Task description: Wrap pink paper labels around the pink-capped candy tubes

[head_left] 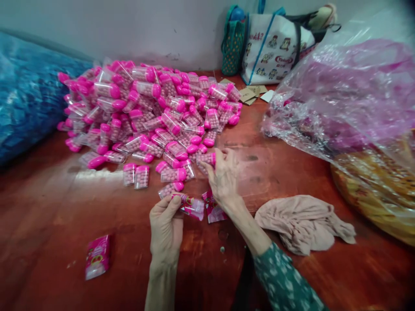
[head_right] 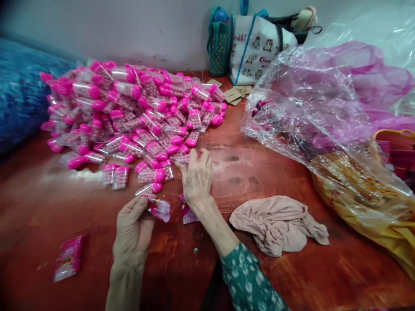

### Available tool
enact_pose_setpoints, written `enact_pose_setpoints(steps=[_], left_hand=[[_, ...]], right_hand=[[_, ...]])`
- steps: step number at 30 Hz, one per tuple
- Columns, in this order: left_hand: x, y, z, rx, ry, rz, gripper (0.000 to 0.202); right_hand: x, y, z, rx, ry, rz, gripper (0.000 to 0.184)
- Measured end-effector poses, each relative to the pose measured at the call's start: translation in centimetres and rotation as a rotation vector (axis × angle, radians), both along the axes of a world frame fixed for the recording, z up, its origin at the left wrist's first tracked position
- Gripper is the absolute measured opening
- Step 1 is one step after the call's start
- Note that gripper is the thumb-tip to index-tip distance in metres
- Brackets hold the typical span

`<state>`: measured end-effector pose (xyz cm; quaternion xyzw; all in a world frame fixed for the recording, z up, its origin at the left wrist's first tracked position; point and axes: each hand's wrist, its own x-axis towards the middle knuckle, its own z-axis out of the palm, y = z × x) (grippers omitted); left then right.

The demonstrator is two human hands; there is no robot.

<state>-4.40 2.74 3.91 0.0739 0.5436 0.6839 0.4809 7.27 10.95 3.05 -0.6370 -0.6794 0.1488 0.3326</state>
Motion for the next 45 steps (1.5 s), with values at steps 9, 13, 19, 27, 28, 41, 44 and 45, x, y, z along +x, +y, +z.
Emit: enact_pose_setpoints(steps=[9,13,19,27,28,41,44,45], left_hand=[[-0.5,0.2,-0.3,0.042,-0.040,0.050,0.018],[-0.5,0.3,-0.4,0.050,-0.097,0.086,0.011],[0.0,0.3,0.1,0.056,-0.222,0.123,0.009],[1.1,0.0,0.0,0.079,-0.119,0.116,0.015],[1.2,0.0,-0.1,0.100,-0.084,0.100,0.016],[1.5,-0.3,-0.5,0.234,0.016,-0.165,0.014],[1.4,-0.3,-0.6,0.214,0.038,-0.158,0.013],[1.3,-0.3,-0.6,0.205,0.046,-0.155,0.014]], right_hand=[[-0.9,0.5,-1.3,-0.075,0.002,0.122,0.017],[0.8,-0.1,-0.2,-0.090,0.174,0.130,0.011],[3.1,-3.2,2.5,-0.319,0.851,0.187,0.020],[1.7,-8.3,3.2,-0.432,1.553,-0.112,0.019],[1.4,-8.5,3.0,-0.419,1.535,-0.111,0.019],[0.9,-8.9,1.8,-0.390,1.598,-0.235,0.019],[1.0,-8.9,1.9,-0.449,1.655,-0.212,0.019],[1.0,-8.9,1.9,-0.463,1.665,-0.200,0.019]])
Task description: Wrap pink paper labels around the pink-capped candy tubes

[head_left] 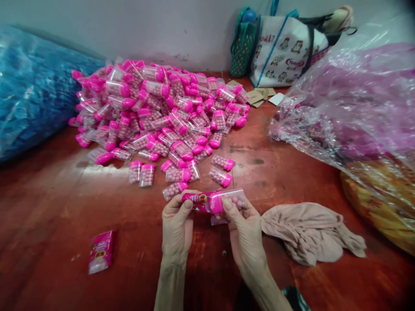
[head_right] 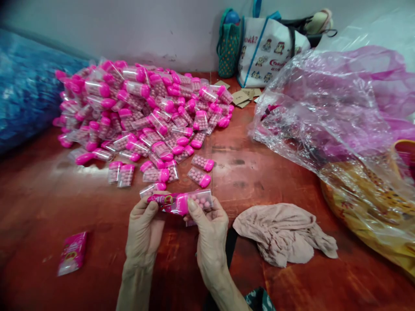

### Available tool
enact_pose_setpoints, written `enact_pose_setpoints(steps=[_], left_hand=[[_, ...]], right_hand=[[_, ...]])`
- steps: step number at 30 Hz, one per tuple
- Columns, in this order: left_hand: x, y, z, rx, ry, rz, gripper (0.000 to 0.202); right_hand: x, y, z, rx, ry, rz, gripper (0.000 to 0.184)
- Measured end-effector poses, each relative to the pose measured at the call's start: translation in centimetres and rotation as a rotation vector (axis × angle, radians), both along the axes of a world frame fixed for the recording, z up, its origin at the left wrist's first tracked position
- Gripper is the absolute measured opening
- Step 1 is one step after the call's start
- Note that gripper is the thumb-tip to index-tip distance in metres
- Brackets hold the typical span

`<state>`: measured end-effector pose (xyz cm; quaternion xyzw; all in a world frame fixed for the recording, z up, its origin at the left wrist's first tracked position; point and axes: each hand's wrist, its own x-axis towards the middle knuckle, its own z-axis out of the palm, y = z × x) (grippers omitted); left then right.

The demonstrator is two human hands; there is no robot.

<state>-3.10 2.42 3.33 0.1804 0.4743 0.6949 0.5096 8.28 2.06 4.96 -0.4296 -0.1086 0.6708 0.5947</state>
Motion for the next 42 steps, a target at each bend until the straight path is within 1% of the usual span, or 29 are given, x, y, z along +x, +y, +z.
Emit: enact_pose_setpoints(steps=[2,5,9,15,22,27,31,36,42], left_hand=[[-0.1,-0.1,0.0,-0.020,0.017,0.011,0.014],[-0.3,-0.2,0.1,-0.047,0.035,0.031,0.014],[-0.3,-0.2,0.0,-0.045,0.032,0.023,0.014],[-0.2,0.0,0.1,-0.047,0.026,0.030,0.013],[-0.4,0.2,-0.1,-0.079,0.041,0.072,0.015],[-0.4,0.2,-0.4,-0.087,0.019,0.075,0.019],[-0.4,0.2,-0.5,-0.103,0.029,0.098,0.017],[-0.3,0.3,-0.4,-0.070,0.075,0.086,0.015],[0.0,0.3,-0.5,-0.041,0.116,0.145,0.008]], right_hand=[[0.2,-0.1,-0.1,0.011,-0.006,0.024,0.019],[0.4,-0.3,-0.2,0.031,-0.087,0.051,0.016],[0.3,-0.5,-0.4,0.034,-0.151,0.063,0.014],[-0.5,-0.6,-0.7,0.015,-0.088,0.035,0.012],[-1.4,-0.6,-1.5,-0.017,-0.041,-0.039,0.014],[-1.4,-0.6,-1.6,-0.011,-0.008,-0.031,0.012],[-1.5,-0.8,-1.6,-0.009,-0.005,-0.041,0.013],[-2.2,-1.2,-2.1,0.010,-0.014,-0.020,0.014],[-2.2,-1.6,-2.6,0.004,-0.074,-0.012,0.015]])
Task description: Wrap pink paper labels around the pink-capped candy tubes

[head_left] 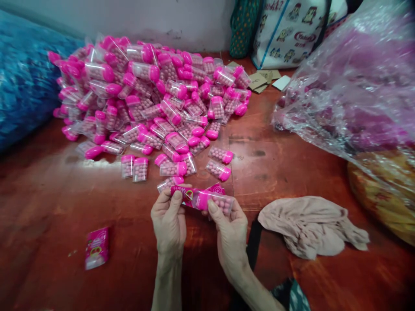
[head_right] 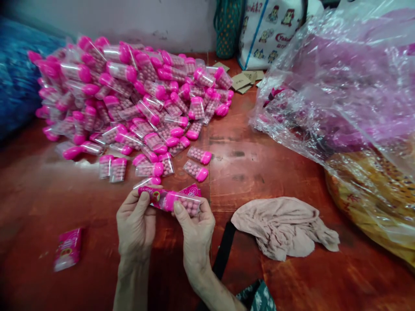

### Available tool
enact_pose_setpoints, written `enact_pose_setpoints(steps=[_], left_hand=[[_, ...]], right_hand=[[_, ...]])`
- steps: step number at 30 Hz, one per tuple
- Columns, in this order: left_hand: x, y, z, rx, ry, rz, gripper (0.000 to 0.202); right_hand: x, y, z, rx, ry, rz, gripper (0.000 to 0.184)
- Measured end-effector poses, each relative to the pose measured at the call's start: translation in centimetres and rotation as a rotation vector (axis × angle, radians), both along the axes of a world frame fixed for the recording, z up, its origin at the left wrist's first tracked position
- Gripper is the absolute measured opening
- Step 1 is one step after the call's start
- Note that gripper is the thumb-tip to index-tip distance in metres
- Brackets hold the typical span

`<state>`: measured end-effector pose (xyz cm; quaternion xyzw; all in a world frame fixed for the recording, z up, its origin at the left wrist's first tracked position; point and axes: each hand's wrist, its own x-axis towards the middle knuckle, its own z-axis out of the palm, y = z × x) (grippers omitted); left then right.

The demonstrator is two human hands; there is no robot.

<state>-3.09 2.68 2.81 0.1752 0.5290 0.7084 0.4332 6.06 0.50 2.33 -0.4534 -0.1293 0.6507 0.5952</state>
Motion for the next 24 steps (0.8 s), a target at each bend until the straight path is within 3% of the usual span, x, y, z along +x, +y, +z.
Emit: enact_pose_setpoints(steps=[8,12,14,18,24], left_hand=[[0.0,0.0,-0.2,0.018,0.040,0.015,0.009],[0.3,0.0,0.1,0.041,0.032,0.073,0.025],[0.6,0.0,0.4,0.026,0.032,0.039,0.032],[1.1,-0.1,0.5,-0.014,0.033,-0.052,0.025],[1.6,-0.3,0.3,-0.070,-0.041,-0.088,0.021]], right_hand=[[0.5,0.5,0.3,-0.001,-0.001,0.091,0.016],[0.5,0.6,0.4,-0.019,-0.036,0.121,0.023],[0.5,0.5,0.3,-0.019,-0.040,0.147,0.025],[0.3,0.4,0.3,-0.001,-0.062,0.177,0.025],[0.1,0.2,0.0,0.030,-0.216,0.219,0.019]])
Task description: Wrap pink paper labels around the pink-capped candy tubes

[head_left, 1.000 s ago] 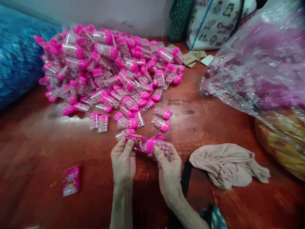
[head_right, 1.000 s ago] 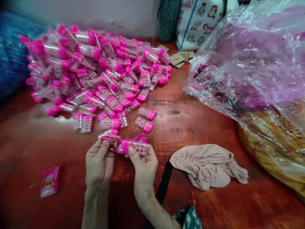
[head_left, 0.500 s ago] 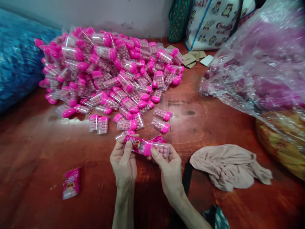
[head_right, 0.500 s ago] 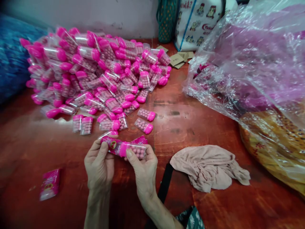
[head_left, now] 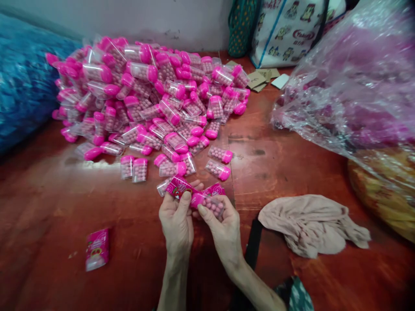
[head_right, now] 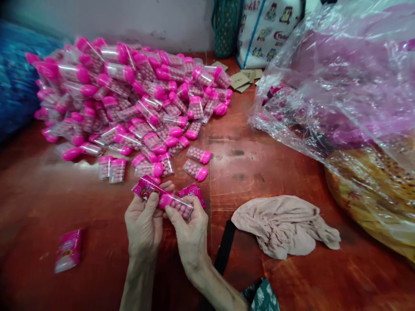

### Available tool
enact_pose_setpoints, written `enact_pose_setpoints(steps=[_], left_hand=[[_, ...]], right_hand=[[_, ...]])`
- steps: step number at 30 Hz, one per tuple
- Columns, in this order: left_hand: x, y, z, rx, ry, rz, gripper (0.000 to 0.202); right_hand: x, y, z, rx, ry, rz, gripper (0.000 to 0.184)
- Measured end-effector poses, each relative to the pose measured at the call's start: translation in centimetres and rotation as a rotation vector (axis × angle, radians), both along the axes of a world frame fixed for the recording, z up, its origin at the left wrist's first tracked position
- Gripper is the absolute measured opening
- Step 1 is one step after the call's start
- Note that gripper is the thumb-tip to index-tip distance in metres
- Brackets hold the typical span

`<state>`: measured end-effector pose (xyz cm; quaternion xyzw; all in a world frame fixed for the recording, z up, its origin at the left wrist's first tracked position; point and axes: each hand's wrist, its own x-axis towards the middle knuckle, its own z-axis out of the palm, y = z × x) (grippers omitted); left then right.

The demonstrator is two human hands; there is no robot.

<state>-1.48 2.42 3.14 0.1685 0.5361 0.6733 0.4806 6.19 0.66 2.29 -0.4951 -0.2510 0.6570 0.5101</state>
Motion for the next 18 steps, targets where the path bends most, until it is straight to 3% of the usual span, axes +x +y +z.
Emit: enact_pose_setpoints(steps=[9,18], left_hand=[[0.41,-0.16,-0.23,-0.054,-0.176,-0.078,0.021],[0.22,0.12,-0.76,-0.037,-0.163,0.034,0.015]], right_hand=[[-0.30,-0.26,-0.03,0.050,-0.033,-0.054,0.015],[0.43,0.05,-0.33,0.104,-0.213,-0.020,0.015]])
